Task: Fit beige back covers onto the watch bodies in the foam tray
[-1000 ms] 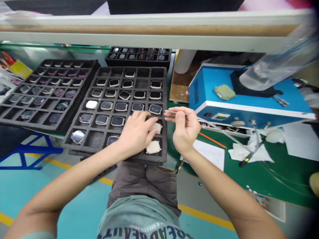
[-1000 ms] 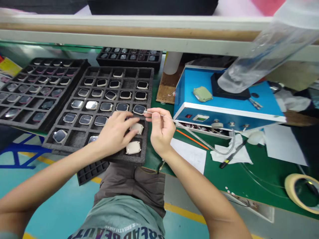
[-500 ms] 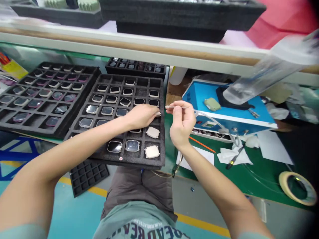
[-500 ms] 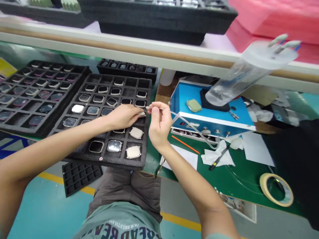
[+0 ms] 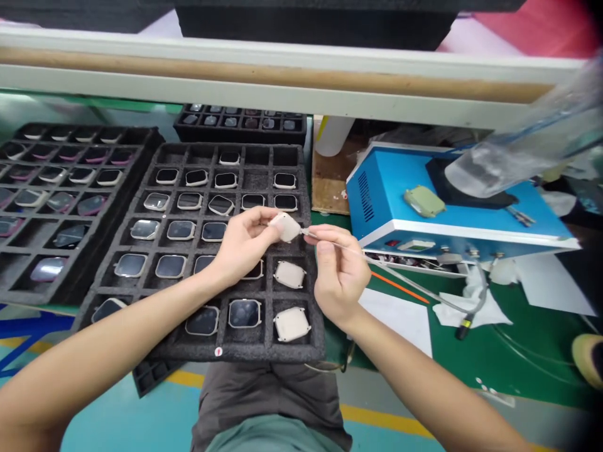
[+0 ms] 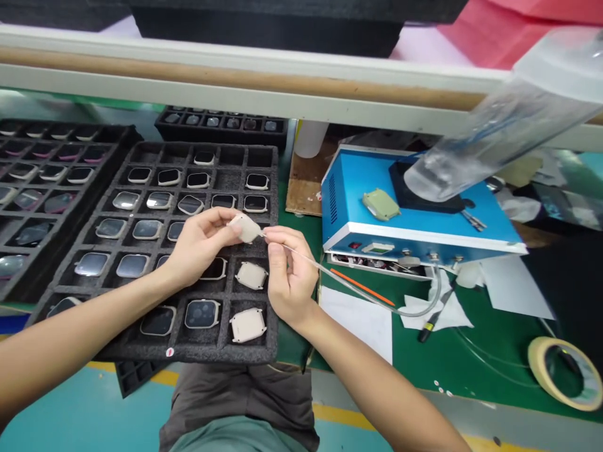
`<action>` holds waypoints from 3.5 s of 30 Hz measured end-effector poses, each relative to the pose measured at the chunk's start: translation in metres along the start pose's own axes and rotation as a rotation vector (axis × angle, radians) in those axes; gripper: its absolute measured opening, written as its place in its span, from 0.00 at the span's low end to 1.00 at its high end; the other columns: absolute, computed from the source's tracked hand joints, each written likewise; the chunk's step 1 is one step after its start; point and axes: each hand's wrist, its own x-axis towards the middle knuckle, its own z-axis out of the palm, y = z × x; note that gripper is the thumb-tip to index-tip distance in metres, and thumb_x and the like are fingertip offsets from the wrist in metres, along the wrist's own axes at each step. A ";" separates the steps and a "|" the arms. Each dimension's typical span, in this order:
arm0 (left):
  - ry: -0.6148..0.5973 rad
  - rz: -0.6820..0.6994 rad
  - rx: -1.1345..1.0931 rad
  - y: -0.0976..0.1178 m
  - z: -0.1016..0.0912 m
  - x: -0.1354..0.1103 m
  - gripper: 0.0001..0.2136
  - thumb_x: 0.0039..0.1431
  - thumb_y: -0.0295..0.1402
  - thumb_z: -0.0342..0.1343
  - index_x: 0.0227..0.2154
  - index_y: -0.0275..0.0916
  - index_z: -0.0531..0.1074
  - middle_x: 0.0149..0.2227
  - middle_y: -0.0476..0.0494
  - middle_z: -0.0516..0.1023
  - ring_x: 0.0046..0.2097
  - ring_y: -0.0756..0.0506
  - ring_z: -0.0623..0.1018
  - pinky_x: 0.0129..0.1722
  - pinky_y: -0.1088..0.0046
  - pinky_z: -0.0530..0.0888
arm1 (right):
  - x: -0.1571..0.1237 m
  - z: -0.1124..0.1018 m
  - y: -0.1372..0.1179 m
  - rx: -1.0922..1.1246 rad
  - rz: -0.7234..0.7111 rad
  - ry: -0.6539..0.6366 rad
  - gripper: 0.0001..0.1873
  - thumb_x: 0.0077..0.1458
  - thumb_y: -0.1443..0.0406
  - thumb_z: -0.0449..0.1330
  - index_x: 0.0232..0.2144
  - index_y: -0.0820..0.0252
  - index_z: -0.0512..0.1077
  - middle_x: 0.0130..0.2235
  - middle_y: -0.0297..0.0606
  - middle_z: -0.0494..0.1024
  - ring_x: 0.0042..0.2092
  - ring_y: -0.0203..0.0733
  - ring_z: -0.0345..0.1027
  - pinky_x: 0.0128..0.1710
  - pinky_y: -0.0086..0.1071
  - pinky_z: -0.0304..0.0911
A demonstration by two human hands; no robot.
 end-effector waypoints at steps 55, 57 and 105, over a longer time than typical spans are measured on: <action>0.029 -0.084 -0.049 0.008 0.003 -0.011 0.13 0.52 0.34 0.73 0.34 0.38 0.75 0.35 0.43 0.87 0.37 0.45 0.86 0.42 0.70 0.82 | 0.001 0.000 0.004 -0.011 0.064 0.011 0.10 0.69 0.66 0.58 0.47 0.52 0.78 0.47 0.41 0.84 0.51 0.47 0.81 0.48 0.45 0.82; 0.026 -0.082 -0.047 0.008 0.003 -0.011 0.13 0.52 0.34 0.73 0.35 0.38 0.75 0.35 0.43 0.87 0.37 0.45 0.86 0.42 0.71 0.82 | 0.001 -0.001 0.005 -0.002 0.062 0.006 0.10 0.69 0.66 0.58 0.47 0.52 0.78 0.47 0.41 0.83 0.51 0.47 0.80 0.48 0.46 0.82; 0.059 -0.092 0.025 0.009 0.000 -0.005 0.16 0.50 0.38 0.75 0.35 0.36 0.76 0.35 0.43 0.87 0.36 0.47 0.84 0.41 0.72 0.80 | 0.005 0.002 0.007 0.021 0.082 -0.040 0.11 0.71 0.67 0.56 0.48 0.53 0.77 0.48 0.43 0.81 0.53 0.45 0.77 0.49 0.42 0.79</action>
